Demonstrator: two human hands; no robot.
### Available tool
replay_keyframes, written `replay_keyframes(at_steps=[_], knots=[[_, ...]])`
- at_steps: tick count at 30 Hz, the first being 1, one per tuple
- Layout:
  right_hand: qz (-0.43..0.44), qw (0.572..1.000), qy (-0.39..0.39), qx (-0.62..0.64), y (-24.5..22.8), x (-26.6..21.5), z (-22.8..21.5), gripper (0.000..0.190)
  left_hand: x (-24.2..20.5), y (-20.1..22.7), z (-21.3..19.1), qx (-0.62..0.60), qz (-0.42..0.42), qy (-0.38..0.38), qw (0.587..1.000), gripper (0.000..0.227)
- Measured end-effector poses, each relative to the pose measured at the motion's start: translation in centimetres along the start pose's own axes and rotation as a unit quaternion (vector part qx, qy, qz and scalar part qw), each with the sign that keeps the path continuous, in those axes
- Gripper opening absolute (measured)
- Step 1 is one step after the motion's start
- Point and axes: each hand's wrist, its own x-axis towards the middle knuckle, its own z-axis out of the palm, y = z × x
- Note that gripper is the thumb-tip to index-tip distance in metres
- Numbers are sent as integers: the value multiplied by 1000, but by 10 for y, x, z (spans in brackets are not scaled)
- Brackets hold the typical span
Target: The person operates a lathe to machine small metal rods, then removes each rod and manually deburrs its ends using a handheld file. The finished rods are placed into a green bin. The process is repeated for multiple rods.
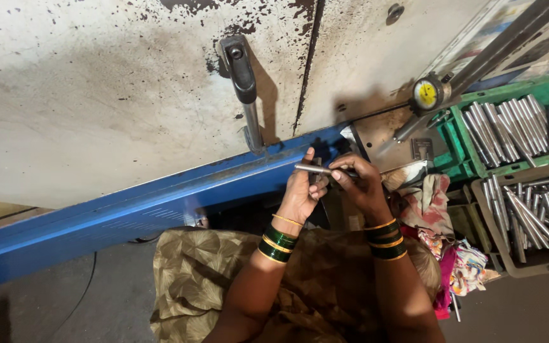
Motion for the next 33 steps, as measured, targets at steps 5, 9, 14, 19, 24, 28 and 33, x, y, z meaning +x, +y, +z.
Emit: replay_keyframes(at_steps=[5,9,14,19,24,28,33], knots=[[-42,998,-9,-51,-9,5,-1,9,0,2,-2,-17,-5,-6,1000,39],[-57,996,-20,-61,-10,7,-1,13,0,5,-1,-8,-3,6,1000,39],[-7,999,-21,-31,-2,5,-2,18,-2,8,4,13,-19,29,999,42],[37,999,-25,-6,5,1,-3,20,-6,10,6,16,-5,9,1000,41],[29,998,-51,-21,4,4,-4,20,-3,9,3,31,9,13,999,43],[60,994,-92,-17,-2,7,-2,17,0,6,1,38,-2,57,998,38],[41,987,-149,-48,-15,12,-6,20,4,2,1,69,-6,64,996,36]])
